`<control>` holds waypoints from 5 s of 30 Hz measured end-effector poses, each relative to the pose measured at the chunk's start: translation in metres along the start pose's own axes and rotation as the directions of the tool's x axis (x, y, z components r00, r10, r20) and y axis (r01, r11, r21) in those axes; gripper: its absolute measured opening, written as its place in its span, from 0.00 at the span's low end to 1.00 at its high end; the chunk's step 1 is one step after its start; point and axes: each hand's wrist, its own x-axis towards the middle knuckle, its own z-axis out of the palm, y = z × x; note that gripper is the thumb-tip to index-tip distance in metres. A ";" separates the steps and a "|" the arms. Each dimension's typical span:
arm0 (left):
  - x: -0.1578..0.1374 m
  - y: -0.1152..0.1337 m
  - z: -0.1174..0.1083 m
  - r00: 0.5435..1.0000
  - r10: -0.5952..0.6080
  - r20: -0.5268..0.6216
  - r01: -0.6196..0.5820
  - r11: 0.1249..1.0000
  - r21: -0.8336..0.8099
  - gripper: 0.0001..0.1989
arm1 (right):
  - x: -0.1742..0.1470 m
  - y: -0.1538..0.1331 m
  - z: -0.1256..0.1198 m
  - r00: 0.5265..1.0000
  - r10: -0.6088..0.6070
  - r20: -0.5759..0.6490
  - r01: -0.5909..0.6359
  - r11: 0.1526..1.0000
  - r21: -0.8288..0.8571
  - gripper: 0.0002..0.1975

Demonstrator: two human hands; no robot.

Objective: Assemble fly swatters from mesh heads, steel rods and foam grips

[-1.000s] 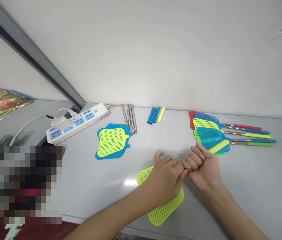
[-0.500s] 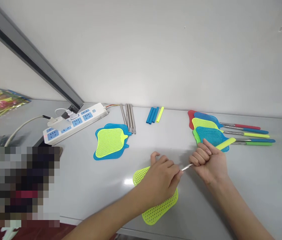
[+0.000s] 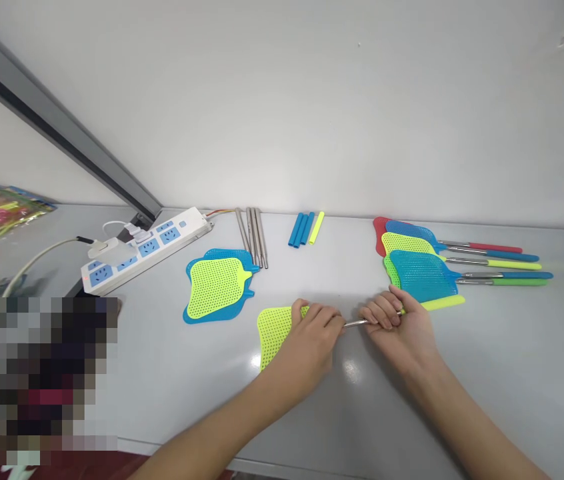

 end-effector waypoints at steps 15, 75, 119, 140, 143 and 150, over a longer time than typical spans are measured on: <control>-0.001 -0.007 -0.003 0.995 -0.042 0.091 0.044 0.999 -0.018 0.20 | -0.004 0.016 0.002 0.998 0.026 0.064 -0.027 1.000 0.011 0.13; 0.001 0.008 0.000 0.981 -0.025 0.194 0.034 0.998 -0.043 0.15 | -0.006 0.013 -0.002 0.985 0.169 0.027 -0.171 0.982 0.084 0.14; 0.001 0.012 -0.003 0.976 -0.102 0.194 0.115 0.992 -0.060 0.18 | -0.003 0.008 -0.003 0.974 0.225 0.009 -0.225 0.974 -0.007 0.13; 0.002 0.015 -0.006 0.975 -0.092 0.202 0.109 0.991 -0.075 0.17 | -0.003 0.006 -0.002 0.976 0.216 -0.007 -0.216 0.976 -0.037 0.13; 0.002 0.014 -0.005 0.976 -0.090 0.198 0.107 0.991 -0.078 0.17 | -0.003 0.006 -0.001 0.976 0.217 -0.012 -0.217 0.976 -0.022 0.13; 0.001 0.014 -0.003 0.979 -0.096 0.182 0.110 0.991 -0.071 0.17 | -0.004 0.006 0.000 0.974 0.225 -0.029 -0.224 0.974 0.024 0.13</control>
